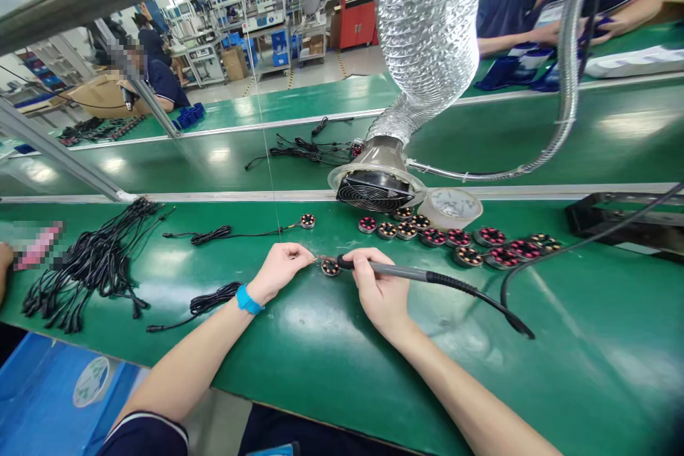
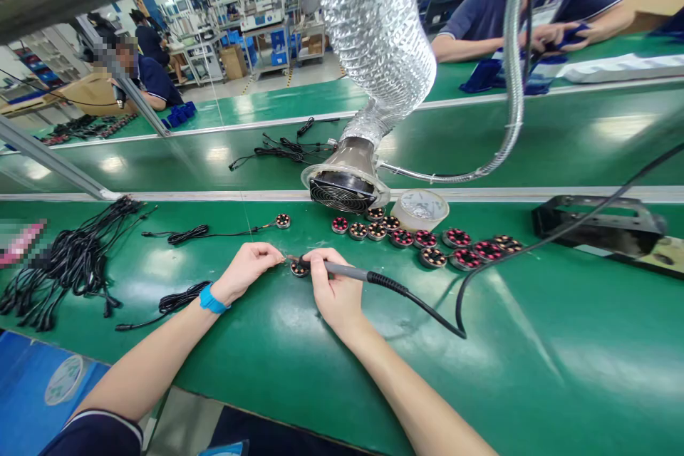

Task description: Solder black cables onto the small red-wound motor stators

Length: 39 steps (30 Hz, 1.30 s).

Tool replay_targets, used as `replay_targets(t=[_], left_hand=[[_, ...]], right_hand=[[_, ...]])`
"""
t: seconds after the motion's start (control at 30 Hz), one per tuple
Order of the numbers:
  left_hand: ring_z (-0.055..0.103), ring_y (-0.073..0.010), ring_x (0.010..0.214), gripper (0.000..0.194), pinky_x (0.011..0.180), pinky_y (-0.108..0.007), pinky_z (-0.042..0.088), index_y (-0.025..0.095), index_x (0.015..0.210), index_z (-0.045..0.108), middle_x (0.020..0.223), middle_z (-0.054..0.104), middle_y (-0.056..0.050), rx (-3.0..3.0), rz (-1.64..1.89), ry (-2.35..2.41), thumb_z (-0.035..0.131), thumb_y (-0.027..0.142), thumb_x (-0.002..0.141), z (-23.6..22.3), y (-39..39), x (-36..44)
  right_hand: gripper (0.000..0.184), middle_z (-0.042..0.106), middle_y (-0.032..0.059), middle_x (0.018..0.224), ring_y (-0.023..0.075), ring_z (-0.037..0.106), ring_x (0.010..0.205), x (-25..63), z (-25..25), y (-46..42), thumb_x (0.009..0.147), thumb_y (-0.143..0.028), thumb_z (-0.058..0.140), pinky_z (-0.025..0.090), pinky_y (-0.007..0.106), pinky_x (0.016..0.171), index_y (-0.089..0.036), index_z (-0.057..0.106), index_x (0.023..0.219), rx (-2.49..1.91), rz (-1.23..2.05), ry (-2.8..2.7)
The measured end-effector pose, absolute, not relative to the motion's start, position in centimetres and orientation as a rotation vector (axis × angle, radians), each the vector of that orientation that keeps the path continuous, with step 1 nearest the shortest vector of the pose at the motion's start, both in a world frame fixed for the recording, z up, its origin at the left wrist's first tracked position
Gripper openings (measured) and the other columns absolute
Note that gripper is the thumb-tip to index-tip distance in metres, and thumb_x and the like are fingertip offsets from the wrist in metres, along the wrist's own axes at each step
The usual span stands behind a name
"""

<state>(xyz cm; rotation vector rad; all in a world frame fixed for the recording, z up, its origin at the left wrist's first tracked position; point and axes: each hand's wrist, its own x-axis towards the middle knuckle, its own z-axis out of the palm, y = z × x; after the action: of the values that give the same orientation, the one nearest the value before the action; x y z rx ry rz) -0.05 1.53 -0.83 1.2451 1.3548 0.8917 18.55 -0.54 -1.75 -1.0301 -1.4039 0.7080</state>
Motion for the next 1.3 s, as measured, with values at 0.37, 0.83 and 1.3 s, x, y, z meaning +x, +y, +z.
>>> replay_targets(t=[0.37, 0.83, 1.3], left_hand=[[0.055, -0.0131, 0.068, 0.018, 0.068, -0.025, 0.04, 0.012, 0.07, 0.07, 0.071, 0.069, -0.004, 1.239, 0.88, 1.352, 0.069, 0.03, 0.071, -1.1, 1.6, -0.1], [0.056, -0.0132, 0.068, 0.018, 0.068, -0.025, 0.041, 0.012, 0.071, 0.07, 0.073, 0.069, -0.004, 1.27, 0.876, 1.361, 0.067, 0.03, 0.072, -1.2, 1.6, -0.2], [0.059, -0.0153, 0.072, 0.018, 0.072, -0.025, 0.044, 0.013, 0.072, 0.069, 0.075, 0.069, -0.005, 1.398, 0.812, 1.395, 0.065, 0.03, 0.074, -0.2, 1.3, 0.0]], right_hand=[[0.03, 0.059, 0.0018, 0.062, 0.0177, 0.061, 0.062, 18.5, -2.1, -0.4, 0.094, -0.038, 0.049, 0.047, 0.028, 0.054, -0.02, 0.065, 0.077, -1.037, 0.715, -1.381], [0.028, 0.061, 0.0023, 0.066, 0.0174, 0.061, 0.063, 18.6, -2.3, -0.4, 0.094, -0.037, 0.05, 0.048, 0.028, 0.055, -0.02, 0.066, 0.079, -1.027, 0.695, -1.356], [0.024, 0.064, 0.002, 0.073, 0.0165, 0.063, 0.067, 18.3, -2.0, -0.5, 0.097, -0.035, 0.049, 0.052, 0.029, 0.064, -0.02, 0.067, 0.093, -1.095, 0.676, -1.453]])
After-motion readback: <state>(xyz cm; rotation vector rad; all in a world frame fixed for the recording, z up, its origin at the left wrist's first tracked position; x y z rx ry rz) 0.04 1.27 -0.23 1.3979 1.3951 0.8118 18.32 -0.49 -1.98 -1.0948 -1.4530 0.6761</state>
